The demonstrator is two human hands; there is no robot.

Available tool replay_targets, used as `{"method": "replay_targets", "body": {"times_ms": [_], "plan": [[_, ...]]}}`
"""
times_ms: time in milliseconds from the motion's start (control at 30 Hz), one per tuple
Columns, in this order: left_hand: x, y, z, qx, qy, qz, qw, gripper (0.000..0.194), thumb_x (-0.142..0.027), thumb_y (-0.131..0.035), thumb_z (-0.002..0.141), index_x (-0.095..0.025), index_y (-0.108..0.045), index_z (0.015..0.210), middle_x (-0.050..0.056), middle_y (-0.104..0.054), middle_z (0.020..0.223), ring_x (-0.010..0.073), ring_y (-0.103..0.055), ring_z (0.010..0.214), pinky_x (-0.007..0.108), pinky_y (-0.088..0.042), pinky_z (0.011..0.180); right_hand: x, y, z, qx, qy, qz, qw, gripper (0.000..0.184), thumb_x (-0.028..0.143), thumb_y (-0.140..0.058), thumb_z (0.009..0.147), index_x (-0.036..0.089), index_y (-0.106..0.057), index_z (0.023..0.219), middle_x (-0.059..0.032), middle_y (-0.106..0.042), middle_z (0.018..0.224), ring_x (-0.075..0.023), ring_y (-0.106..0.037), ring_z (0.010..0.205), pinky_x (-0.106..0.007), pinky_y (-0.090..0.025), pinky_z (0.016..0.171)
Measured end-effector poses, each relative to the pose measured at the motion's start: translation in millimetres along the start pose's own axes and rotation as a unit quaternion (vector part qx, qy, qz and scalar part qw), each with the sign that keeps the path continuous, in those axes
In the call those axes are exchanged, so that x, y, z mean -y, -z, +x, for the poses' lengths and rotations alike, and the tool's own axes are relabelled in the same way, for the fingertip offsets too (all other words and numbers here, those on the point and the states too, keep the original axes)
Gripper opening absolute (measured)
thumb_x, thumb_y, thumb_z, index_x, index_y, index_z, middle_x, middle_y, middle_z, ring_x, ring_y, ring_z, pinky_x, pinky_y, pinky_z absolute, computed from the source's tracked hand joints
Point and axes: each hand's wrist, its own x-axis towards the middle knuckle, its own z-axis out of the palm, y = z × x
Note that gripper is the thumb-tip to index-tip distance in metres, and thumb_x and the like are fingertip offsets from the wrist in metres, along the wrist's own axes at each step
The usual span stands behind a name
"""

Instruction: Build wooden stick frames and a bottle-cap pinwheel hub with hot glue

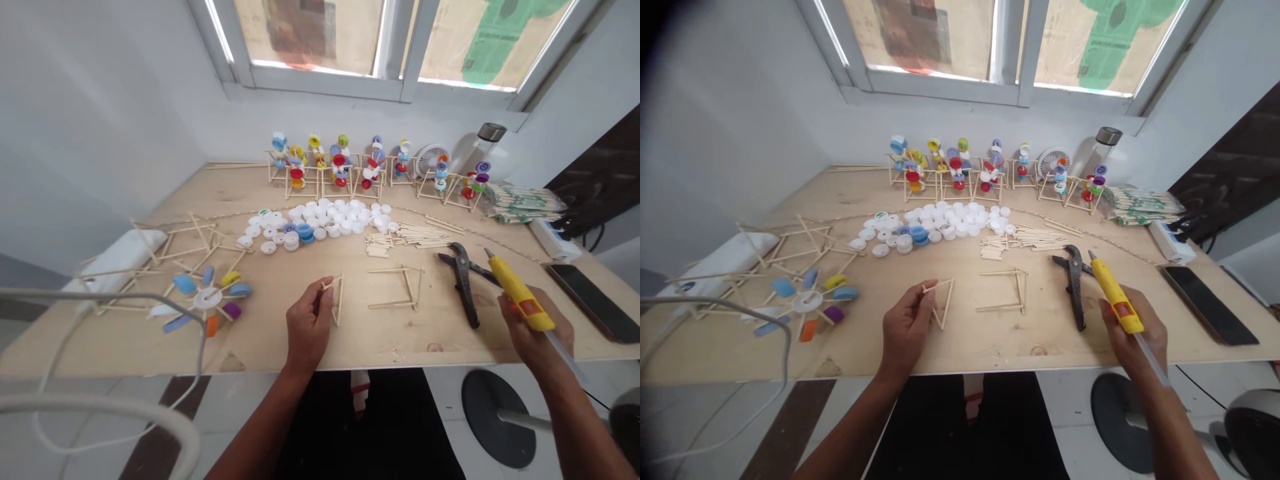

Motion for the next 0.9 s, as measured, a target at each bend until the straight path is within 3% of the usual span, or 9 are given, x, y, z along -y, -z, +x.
{"method": "replay_targets", "body": {"times_ms": [100,200,333,600,900], "plan": [[0,-0.2,0,-0.004,-0.002,-0.002,1.000,0.029,-0.034,-0.050,0.084,-0.016,-0.064,0.104,0.002,-0.066,0.072,0.0145,-0.061,0.067,0.022,-0.047,0.060,-30,-5,9,-0.021,0.096,-0.113,0.989,0.024,0.035,-0.049,0.084,0.021,-0.053,0.103,-0.0149,-0.063,0.098,-0.0286,-0.059,0.093,-0.034,-0.042,0.083],[0,-0.4,0,-0.004,-0.001,-0.002,1.000,0.030,-0.034,-0.050,0.085,-0.016,-0.064,0.104,0.001,-0.065,0.070,0.0146,-0.061,0.067,0.022,-0.047,0.060,-55,-10,17,0.024,0.155,-0.183,0.971,0.025,0.032,-0.042,0.087,0.020,-0.052,0.106,-0.0147,-0.064,0.104,-0.0295,-0.057,0.095,-0.036,-0.039,0.082],[0,-0.1,0,-0.001,0.003,0.003,1.000,0.031,-0.035,-0.049,0.085,-0.016,-0.063,0.105,0.001,-0.065,0.069,0.0145,-0.061,0.066,0.023,-0.047,0.060,-62,-13,24,0.065,0.194,-0.255,0.945,0.027,0.030,-0.041,0.087,0.017,-0.052,0.109,-0.0154,-0.063,0.108,-0.0308,-0.053,0.095,-0.038,-0.036,0.077],[0,0.0,0,0.006,0.013,-0.013,1.000,0.031,-0.035,-0.049,0.085,-0.016,-0.063,0.105,0.001,-0.064,0.070,0.0128,-0.059,0.063,0.022,-0.047,0.059,-47,-15,27,0.080,0.205,-0.329,0.918,0.027,0.025,-0.044,0.086,0.013,-0.053,0.108,-0.0157,-0.061,0.111,-0.0316,-0.049,0.098,-0.039,-0.035,0.074],[1,-0.6,0,0.003,0.017,-0.021,1.000,0.030,-0.035,-0.049,0.085,-0.016,-0.063,0.104,0.000,-0.062,0.066,0.0113,-0.057,0.057,0.020,-0.045,0.055,-74,-19,26,0.124,0.180,-0.271,0.937,0.042,0.027,-0.047,0.079,0.015,-0.049,0.120,-0.0173,-0.057,0.119,-0.0338,-0.051,0.105,-0.043,-0.041,0.079]]}}
